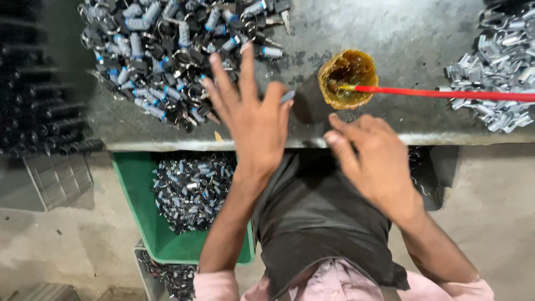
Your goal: The person assembles small keychains by picking up a keyring and a cylindrical component, applying a yellow substance with a brush, and joining the parts. The finished keychains are placed into a green bin below the workbench.
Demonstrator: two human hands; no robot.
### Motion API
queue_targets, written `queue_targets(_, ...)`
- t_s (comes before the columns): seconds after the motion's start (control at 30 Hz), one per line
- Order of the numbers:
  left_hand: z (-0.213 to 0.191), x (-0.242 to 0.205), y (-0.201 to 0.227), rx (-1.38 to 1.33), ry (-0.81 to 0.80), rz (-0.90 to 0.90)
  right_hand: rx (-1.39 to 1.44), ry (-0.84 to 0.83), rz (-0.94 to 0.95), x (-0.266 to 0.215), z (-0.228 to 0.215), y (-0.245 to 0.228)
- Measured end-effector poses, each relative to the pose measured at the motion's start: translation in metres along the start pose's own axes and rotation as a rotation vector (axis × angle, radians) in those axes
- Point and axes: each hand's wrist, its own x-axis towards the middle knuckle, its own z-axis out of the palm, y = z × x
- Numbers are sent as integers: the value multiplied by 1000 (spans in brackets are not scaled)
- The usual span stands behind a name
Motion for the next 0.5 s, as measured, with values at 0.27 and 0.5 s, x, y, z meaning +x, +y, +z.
queue_targets(0.27,-52,-76,-10,-1398,-83,-390,-193,45,-266,-10,30,12)
queue_targets(0.5,-32,-97,0,-1218,-321,-492,-232,208,-471,-17,47,44)
